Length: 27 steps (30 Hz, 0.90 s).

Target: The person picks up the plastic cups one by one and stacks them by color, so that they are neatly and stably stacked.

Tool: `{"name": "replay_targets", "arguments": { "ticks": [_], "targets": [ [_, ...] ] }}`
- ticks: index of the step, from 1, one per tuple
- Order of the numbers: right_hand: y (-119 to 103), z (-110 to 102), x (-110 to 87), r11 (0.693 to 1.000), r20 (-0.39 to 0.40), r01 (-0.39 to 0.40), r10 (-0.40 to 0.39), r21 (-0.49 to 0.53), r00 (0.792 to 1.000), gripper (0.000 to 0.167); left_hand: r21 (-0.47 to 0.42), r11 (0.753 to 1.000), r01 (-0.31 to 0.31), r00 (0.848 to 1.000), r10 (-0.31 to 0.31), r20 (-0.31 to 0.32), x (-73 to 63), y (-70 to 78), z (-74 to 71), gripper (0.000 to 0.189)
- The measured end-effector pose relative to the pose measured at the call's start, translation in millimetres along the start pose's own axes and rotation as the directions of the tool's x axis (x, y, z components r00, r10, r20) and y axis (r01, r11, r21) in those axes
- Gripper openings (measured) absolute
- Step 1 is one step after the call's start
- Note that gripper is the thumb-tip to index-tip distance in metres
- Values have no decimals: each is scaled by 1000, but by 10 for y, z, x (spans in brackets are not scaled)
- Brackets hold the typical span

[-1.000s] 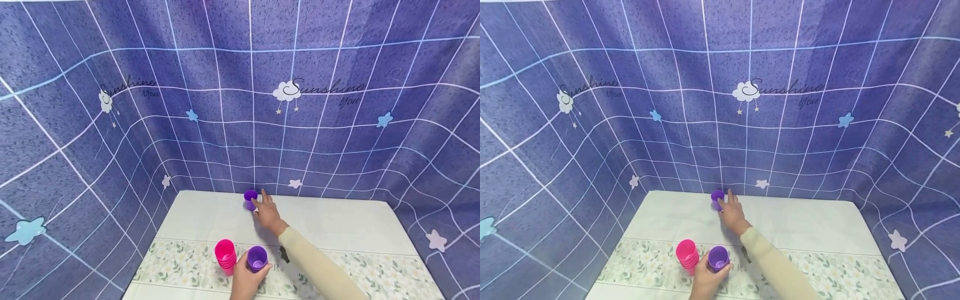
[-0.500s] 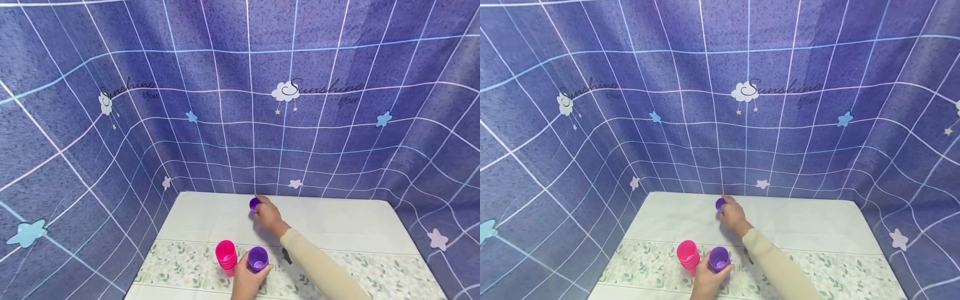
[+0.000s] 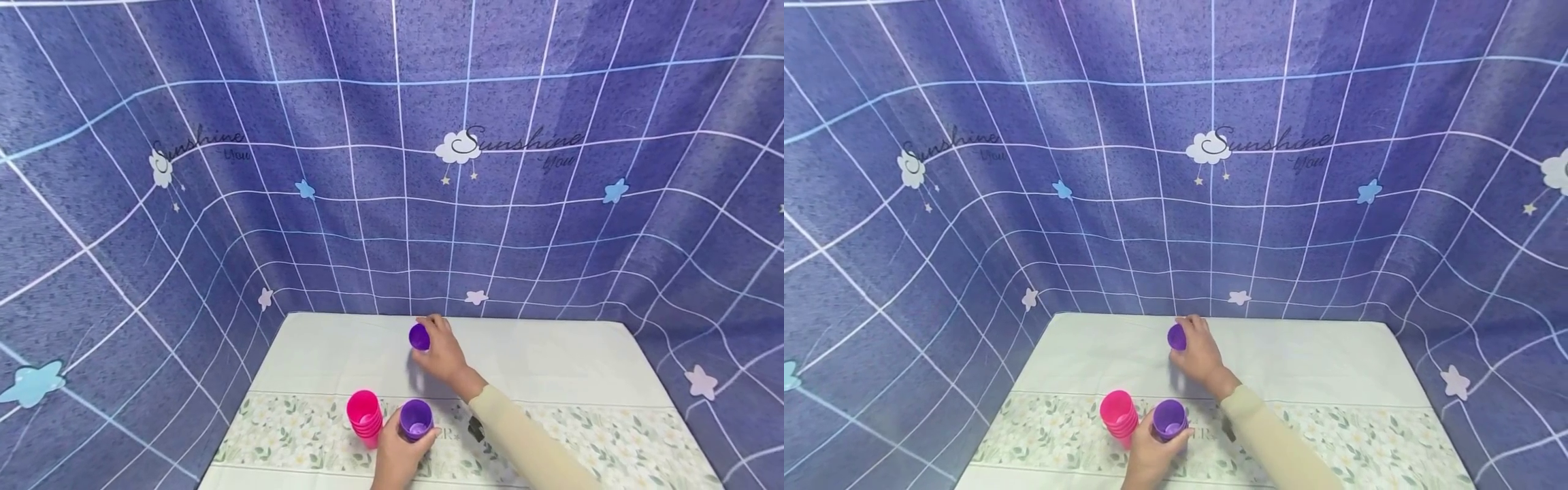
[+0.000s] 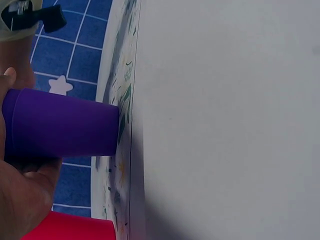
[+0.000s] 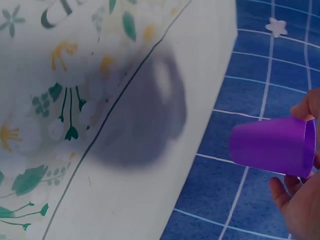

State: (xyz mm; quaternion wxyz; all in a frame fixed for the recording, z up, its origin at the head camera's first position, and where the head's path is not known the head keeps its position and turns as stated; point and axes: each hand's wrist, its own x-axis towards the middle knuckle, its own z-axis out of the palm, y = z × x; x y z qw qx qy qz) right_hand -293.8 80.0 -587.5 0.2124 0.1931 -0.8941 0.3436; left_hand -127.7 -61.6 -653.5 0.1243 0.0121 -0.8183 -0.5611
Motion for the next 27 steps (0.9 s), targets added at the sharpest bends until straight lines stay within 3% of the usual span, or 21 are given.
{"name": "replay_targets", "arguments": {
  "ticks": [8, 13, 19, 27],
  "targets": [
    [-119, -127, -169, 995, -11, -35, 36, 89, 999, 67, 15, 999, -47, 999, 47, -25, 14, -34, -5, 54],
    [-148, -182, -265, 991, -13, -63, 65, 115, 998, 67, 15, 999, -42, 999, 43, -15, 10, -44, 6, 55],
    [-253, -324, -351, 984, -48, -39, 48, 173, 998, 67, 14, 999, -34, 999, 34, -9, -4, -47, 14, 56],
    [-334, -453, -443, 939, -38, -86, 105, 334, 994, 59, -12, 999, -44, 999, 44, 1, -6, 27, -4, 55]
  ]
}}
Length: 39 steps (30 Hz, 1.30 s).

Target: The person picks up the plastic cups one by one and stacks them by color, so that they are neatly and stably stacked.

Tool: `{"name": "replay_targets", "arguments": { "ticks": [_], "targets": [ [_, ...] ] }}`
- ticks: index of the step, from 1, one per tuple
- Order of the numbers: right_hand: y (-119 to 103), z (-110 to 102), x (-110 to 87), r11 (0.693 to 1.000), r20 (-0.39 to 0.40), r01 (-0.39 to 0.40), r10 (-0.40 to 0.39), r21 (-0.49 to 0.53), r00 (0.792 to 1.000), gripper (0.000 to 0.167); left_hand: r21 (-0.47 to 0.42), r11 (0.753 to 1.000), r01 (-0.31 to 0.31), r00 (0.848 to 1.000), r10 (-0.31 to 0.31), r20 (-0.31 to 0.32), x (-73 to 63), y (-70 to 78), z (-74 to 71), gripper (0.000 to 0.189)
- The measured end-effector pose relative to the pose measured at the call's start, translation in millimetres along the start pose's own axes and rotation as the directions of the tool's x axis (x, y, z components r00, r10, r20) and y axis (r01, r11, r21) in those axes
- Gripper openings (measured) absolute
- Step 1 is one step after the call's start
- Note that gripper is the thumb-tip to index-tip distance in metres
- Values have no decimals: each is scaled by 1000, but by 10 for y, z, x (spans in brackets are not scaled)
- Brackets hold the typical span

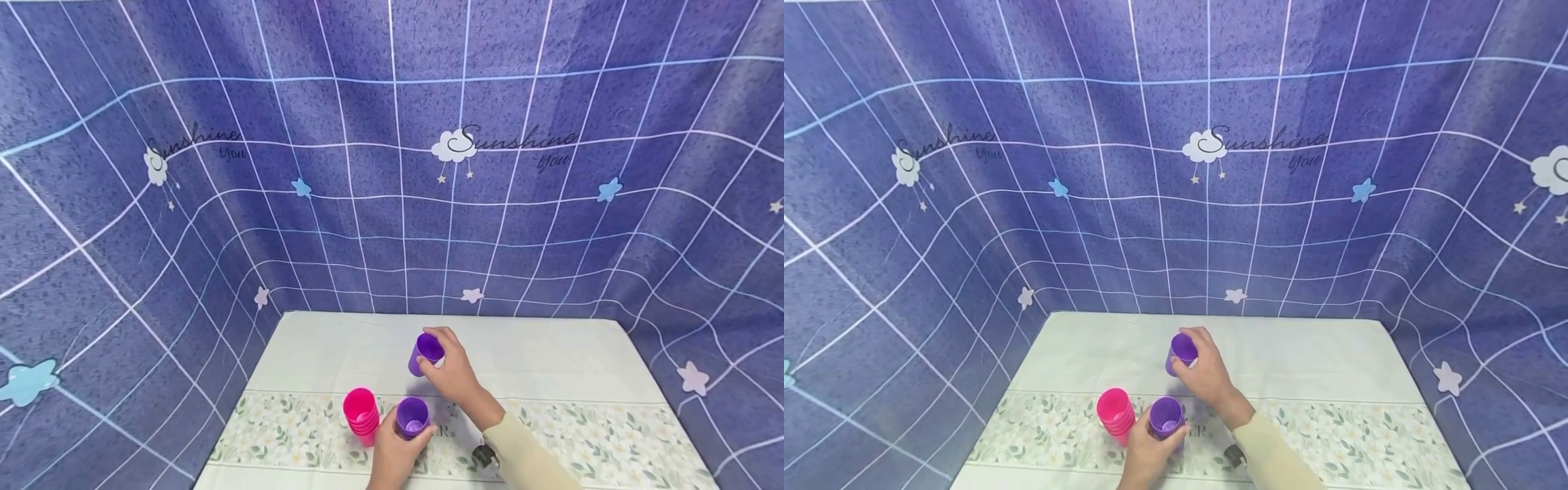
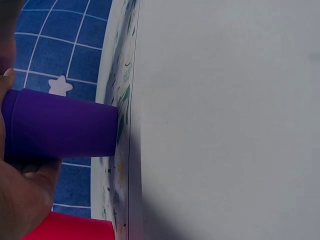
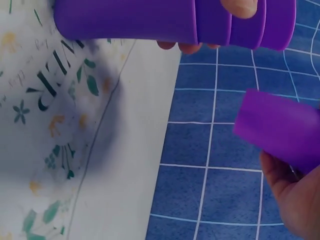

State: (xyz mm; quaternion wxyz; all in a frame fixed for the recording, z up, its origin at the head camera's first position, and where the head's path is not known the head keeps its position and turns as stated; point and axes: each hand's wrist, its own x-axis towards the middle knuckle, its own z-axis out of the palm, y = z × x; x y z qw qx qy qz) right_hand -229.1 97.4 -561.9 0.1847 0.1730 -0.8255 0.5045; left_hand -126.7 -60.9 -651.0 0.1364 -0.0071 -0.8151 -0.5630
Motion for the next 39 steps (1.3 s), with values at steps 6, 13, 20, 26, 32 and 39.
{"name": "replay_targets", "arguments": {
  "ticks": [6, 13, 20, 26, 32, 39],
  "targets": [
    [-7, -2, -66, 996, -13, 15, -14, 83, 1000, 52, -15, 1000, 25, 1000, -25, 14, 0, 26, -14, 55],
    [-112, -11, -121, 987, -50, 82, -76, 141, 996, 43, -18, 1000, 25, 1000, -24, 20, 22, -6, 6, 56],
    [-215, 34, -223, 966, -34, 148, -144, 211, 989, 42, -11, 1000, 14, 999, -14, 35, 52, -38, -3, 55],
    [-179, 98, -313, 959, -21, 195, -195, 207, 981, 43, 24, 1000, 19, 999, -20, 43, 41, -52, -13, 57],
    [-192, 126, -412, 961, 67, 160, -179, 224, 982, 48, 34, 999, 31, 998, -33, 60, 27, -49, -37, 64],
    [-219, 173, -513, 946, 151, 114, -166, 304, 974, 49, 84, 996, -9, 999, 5, 54, 26, -19, -64, 62]
  ]
}}
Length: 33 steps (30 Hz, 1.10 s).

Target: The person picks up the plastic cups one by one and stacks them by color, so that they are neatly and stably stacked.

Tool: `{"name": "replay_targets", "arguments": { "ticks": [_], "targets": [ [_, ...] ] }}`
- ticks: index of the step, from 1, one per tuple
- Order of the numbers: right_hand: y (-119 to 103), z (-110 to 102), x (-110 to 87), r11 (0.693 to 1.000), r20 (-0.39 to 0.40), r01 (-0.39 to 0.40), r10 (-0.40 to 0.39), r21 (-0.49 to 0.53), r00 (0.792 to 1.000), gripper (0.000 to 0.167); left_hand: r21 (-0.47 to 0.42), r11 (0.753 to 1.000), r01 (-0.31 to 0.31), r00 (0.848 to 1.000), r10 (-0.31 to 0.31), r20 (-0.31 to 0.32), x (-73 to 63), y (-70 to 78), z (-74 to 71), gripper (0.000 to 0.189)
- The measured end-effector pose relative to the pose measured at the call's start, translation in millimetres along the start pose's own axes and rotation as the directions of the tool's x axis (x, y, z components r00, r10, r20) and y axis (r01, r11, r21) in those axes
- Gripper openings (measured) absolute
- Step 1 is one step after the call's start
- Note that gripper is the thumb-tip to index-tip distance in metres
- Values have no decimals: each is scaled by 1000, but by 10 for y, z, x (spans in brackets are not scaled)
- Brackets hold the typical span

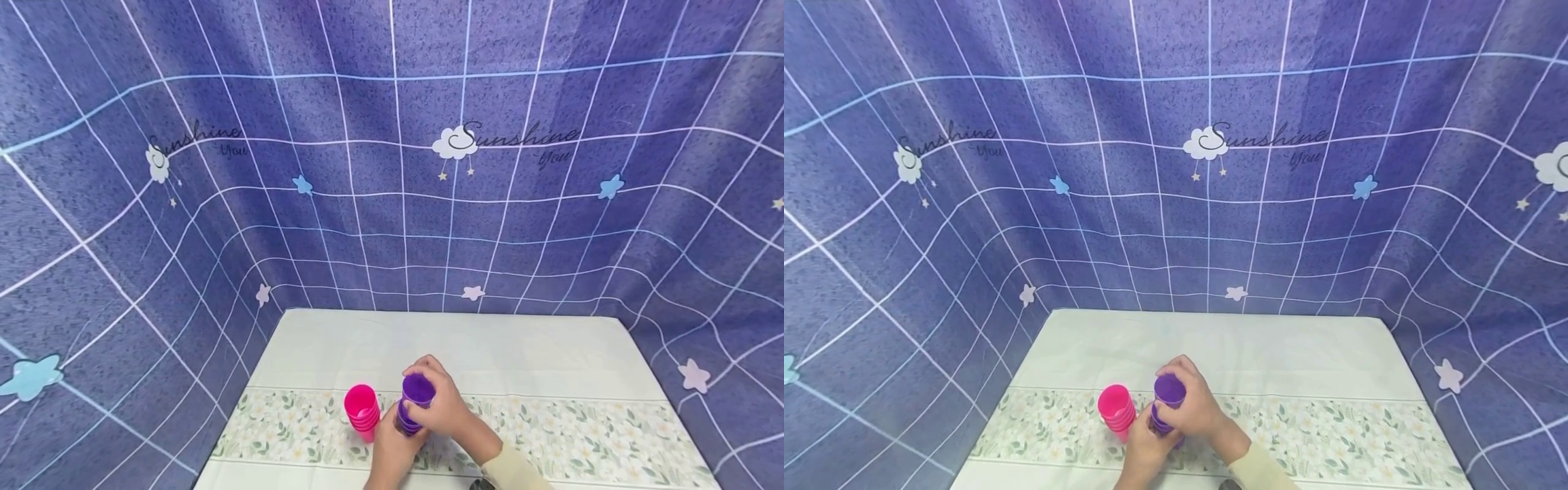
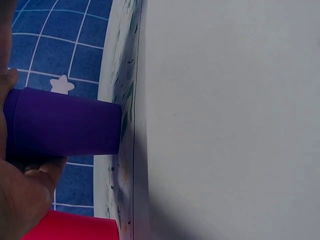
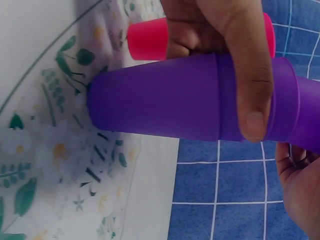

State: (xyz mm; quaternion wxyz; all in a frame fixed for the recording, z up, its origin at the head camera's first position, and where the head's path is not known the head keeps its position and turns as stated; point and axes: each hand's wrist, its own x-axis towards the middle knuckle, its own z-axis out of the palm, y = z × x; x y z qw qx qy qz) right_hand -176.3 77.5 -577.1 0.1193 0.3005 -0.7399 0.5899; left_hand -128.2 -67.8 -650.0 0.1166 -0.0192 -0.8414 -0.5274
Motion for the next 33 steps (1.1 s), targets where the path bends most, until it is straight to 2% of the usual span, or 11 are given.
{"name": "replay_targets", "arguments": {
  "ticks": [4, 7, 10, 16, 19, 23, 29, 33],
  "targets": [
    [60, 49, -56, 1000, 33, -13, 13, -16, 999, 52, -23, 998, -62, 998, 62, -5, 1, -26, 6, 56],
    [100, 76, -92, 998, 52, 21, -18, -61, 998, 56, -37, 995, -88, 996, 88, -13, -6, -62, 15, 56],
    [113, 87, -122, 994, 56, 46, -41, -96, 998, 55, -35, 996, -85, 996, 84, -18, -13, -81, 17, 58],
    [91, 71, -172, 988, 59, 24, -15, -152, 998, 50, -12, 996, -87, 996, 87, -16, -2, -27, 15, 57],
    [74, 66, -178, 981, 60, 22, -10, -193, 998, 48, -28, 996, -83, 996, 83, -12, 20, 1, 24, 56],
    [72, 66, -185, 976, 38, 5, 4, -217, 999, 48, -35, 996, -81, 997, 80, -10, 51, 24, 49, 56],
    [92, 46, -197, 969, -21, -18, 13, -248, 1000, 51, -2, 997, -75, 997, 74, -26, 100, 40, 112, 56],
    [97, 7, -198, 958, -21, -24, 19, -285, 1000, 51, -18, 999, -44, 999, 44, -9, 125, 57, 135, 58]
  ]
}}
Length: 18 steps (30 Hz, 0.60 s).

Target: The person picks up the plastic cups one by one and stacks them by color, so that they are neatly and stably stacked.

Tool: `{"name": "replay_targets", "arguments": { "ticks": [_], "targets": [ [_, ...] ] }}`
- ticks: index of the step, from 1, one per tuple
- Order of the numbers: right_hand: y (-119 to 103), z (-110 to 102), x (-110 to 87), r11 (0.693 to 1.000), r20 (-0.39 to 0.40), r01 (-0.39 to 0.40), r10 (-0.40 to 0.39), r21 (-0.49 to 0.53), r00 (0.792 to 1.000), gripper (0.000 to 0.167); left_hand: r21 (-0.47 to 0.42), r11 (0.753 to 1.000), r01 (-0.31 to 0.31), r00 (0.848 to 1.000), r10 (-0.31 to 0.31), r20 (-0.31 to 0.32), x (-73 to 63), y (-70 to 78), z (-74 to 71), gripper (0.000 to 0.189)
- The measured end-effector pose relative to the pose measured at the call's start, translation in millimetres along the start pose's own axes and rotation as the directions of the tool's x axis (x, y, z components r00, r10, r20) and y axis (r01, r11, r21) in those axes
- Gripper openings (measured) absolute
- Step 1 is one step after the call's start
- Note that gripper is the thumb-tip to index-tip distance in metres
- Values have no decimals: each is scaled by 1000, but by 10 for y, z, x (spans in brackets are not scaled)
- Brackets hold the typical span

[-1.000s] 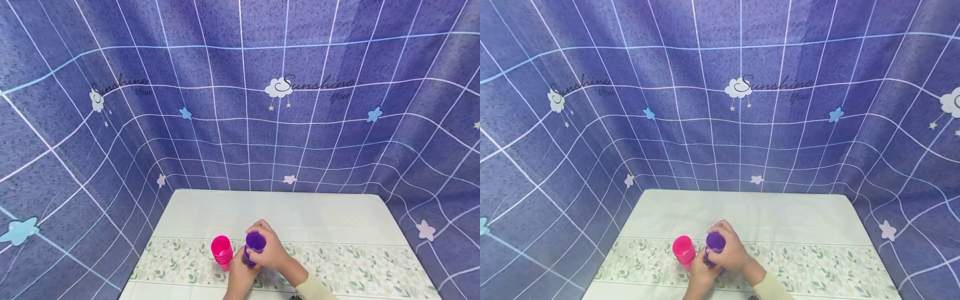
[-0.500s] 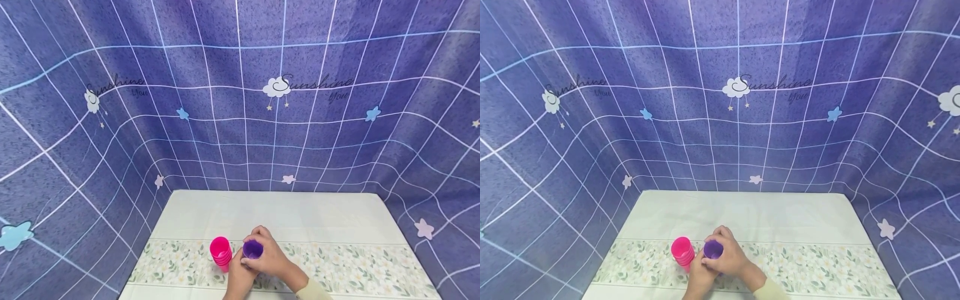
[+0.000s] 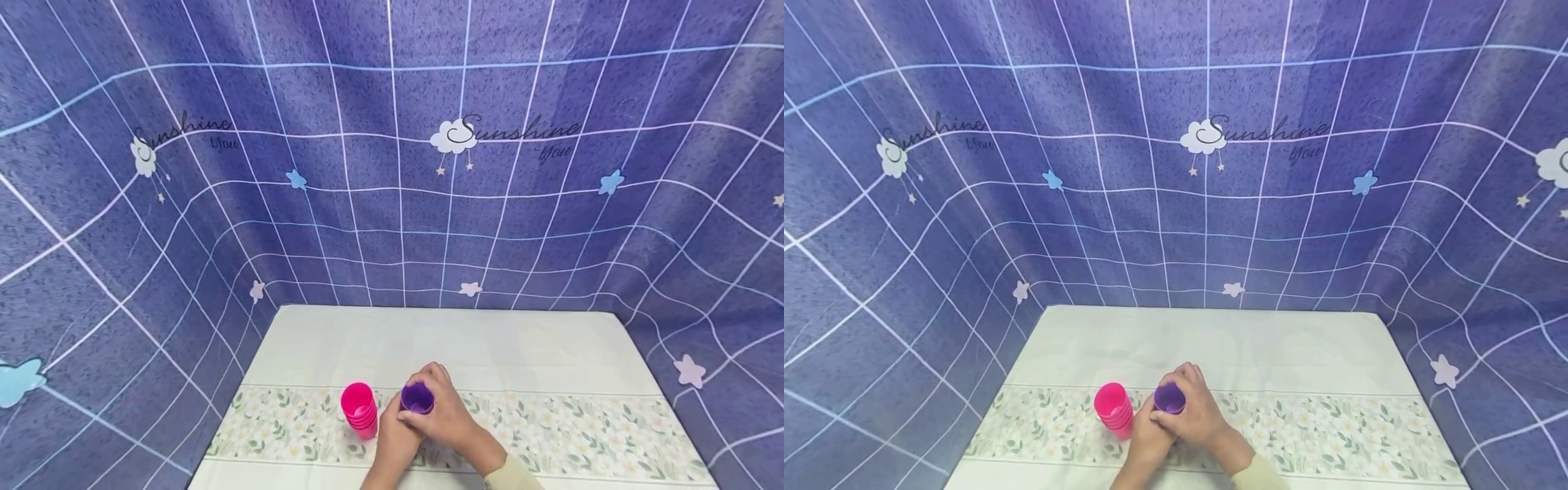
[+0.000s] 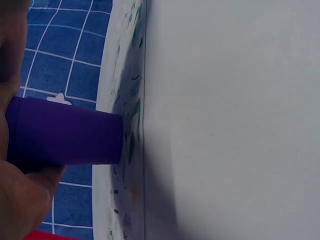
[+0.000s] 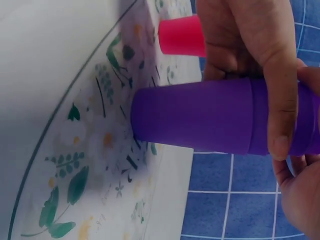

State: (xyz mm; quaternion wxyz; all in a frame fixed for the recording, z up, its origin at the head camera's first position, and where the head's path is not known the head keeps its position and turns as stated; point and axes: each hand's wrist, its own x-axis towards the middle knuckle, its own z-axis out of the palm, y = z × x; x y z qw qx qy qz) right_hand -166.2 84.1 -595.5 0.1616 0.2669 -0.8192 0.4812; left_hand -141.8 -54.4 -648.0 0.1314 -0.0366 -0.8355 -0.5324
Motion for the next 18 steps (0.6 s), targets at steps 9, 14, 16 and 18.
{"name": "replay_targets", "arguments": {
  "ticks": [9, 14, 16, 18],
  "targets": [
    [-63, -54, 30, 995, -23, 22, -24, -98, 999, 56, 20, 997, 72, 981, -74, 178, -12, 36, -129, 80],
    [-93, -96, 6, 992, 16, -52, 55, -114, 998, 60, 82, 994, 70, 981, -83, 175, -156, 131, -301, 89],
    [-100, -127, -17, 989, 20, -94, 97, -114, 995, 64, 113, 993, 44, 989, -59, 132, -211, 216, -380, 88],
    [-100, -175, -29, 986, 7, -133, 134, -103, 991, 67, 141, 990, 3, 996, -15, 87, -240, 324, -462, 87]
  ]
}}
